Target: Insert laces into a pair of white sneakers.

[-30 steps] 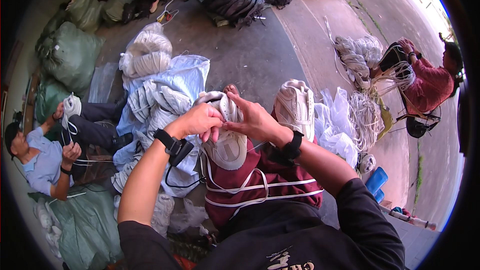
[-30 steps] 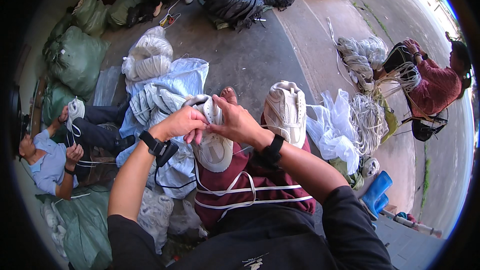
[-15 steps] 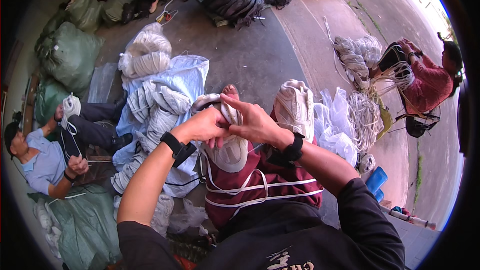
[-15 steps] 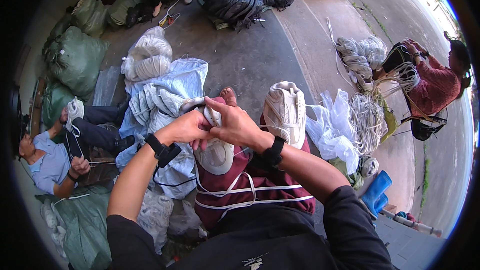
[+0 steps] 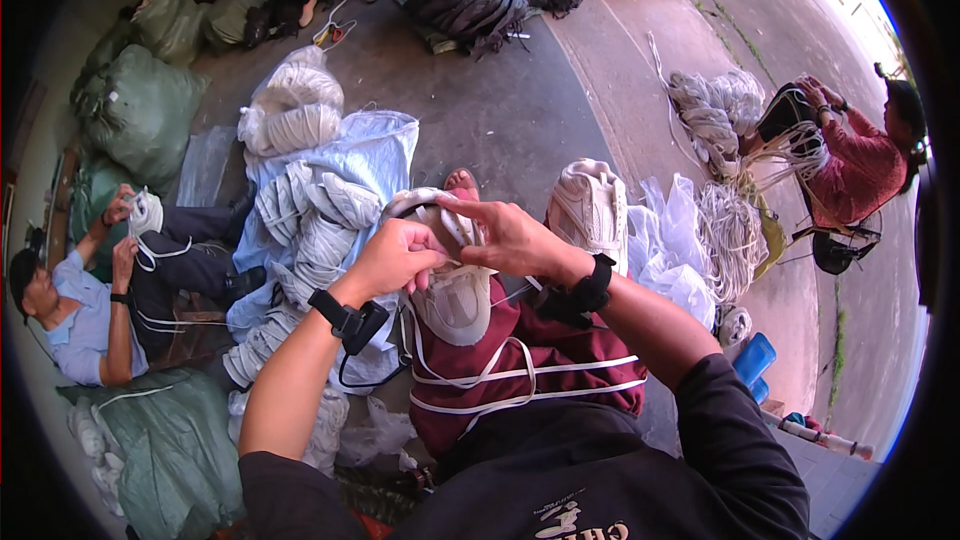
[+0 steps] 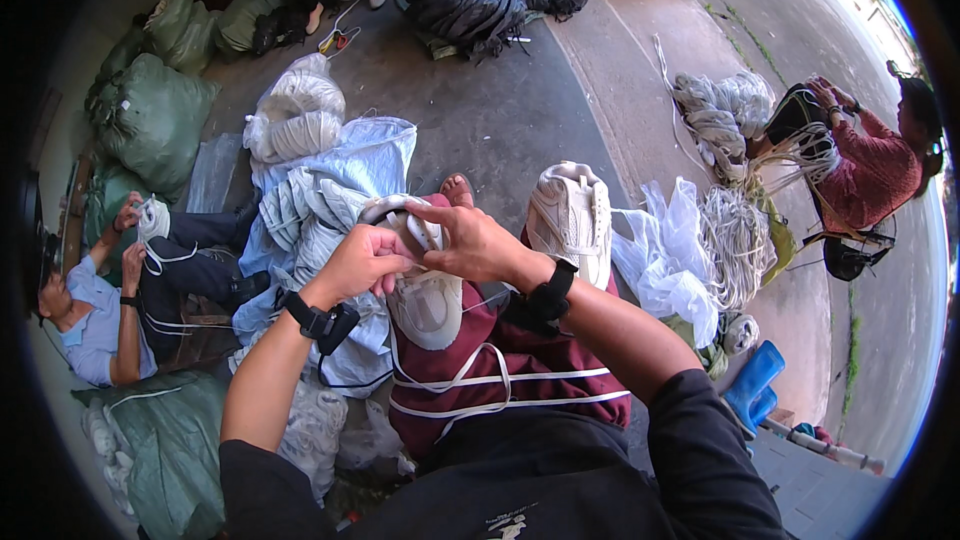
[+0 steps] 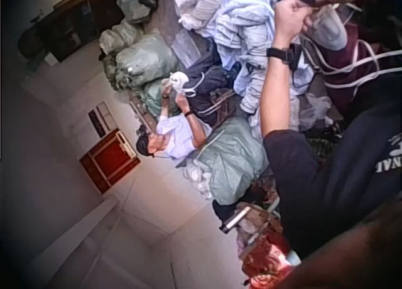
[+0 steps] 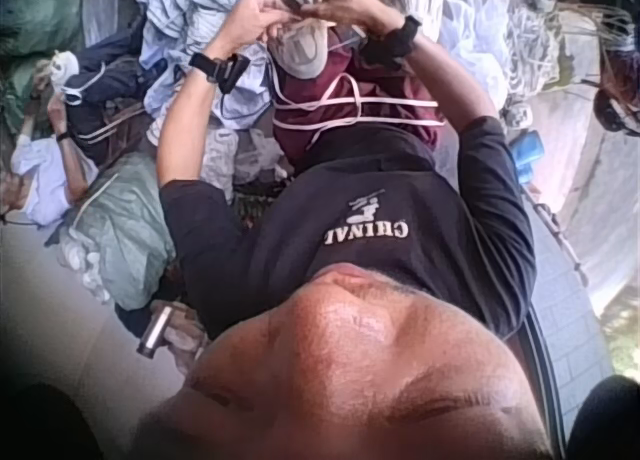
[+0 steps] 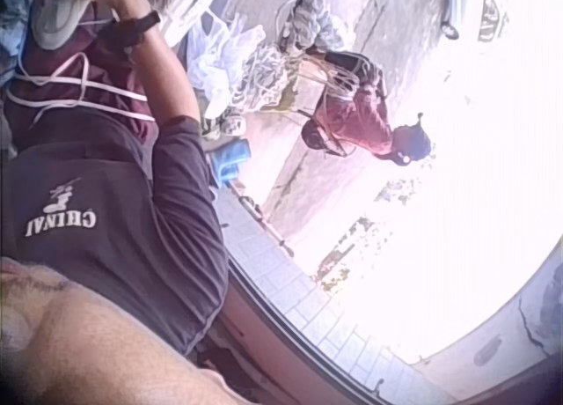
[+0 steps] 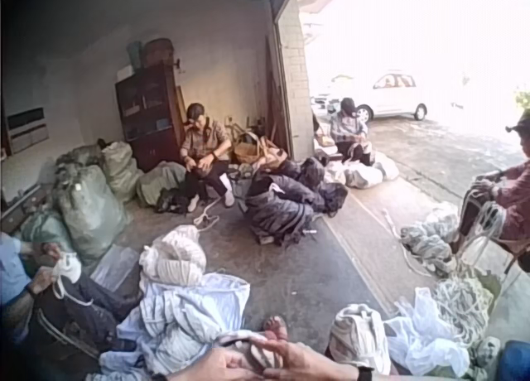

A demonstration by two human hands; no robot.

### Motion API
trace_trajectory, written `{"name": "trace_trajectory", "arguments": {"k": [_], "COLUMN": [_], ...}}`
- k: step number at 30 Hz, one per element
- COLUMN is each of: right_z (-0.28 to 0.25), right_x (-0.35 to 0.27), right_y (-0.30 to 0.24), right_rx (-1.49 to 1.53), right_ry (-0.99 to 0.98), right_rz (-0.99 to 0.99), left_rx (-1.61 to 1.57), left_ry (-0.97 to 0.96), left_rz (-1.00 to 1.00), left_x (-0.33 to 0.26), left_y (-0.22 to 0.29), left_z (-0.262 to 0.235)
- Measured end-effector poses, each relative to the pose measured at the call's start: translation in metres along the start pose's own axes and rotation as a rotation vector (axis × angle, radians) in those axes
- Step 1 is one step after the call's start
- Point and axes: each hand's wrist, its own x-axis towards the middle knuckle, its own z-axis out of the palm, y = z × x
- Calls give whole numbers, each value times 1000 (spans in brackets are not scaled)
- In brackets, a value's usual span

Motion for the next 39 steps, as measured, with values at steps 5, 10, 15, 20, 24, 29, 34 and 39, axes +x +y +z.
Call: {"name": "trace_trajectory", "arguments": {"k": [5, 10, 15, 20, 24, 29, 34, 39], "right_z": [8, 4, -1, -1, 5, 7, 19, 22], "right_x": [3, -2, -6, -6, -3, -6, 3, 3], "right_y": [19, 30, 40, 36, 41, 43, 36, 31], "right_rx": [-9, -23, -48, -24, -67, -56, -69, -64], "right_ry": [92, 102, 130, 109, 113, 144, 123, 138], "right_rz": [-106, -107, -160, -158, -210, -172, -165, -138], "left_rx": [-7, -102, -103, -257, -49, 285, 731, 898], "left_ry": [156, 545, 1016, 1822, 1810, 1179, 699, 521], "left_rz": [43, -43, -200, -338, -308, 123, 488, 404], "left_x": [-27, -70, -159, -273, -262, -113, -56, -37], "left_y": [1, -40, -125, -231, -268, -121, -4, 12], "left_z": [-10, -74, -149, -198, -165, -44, 31, 33]}}
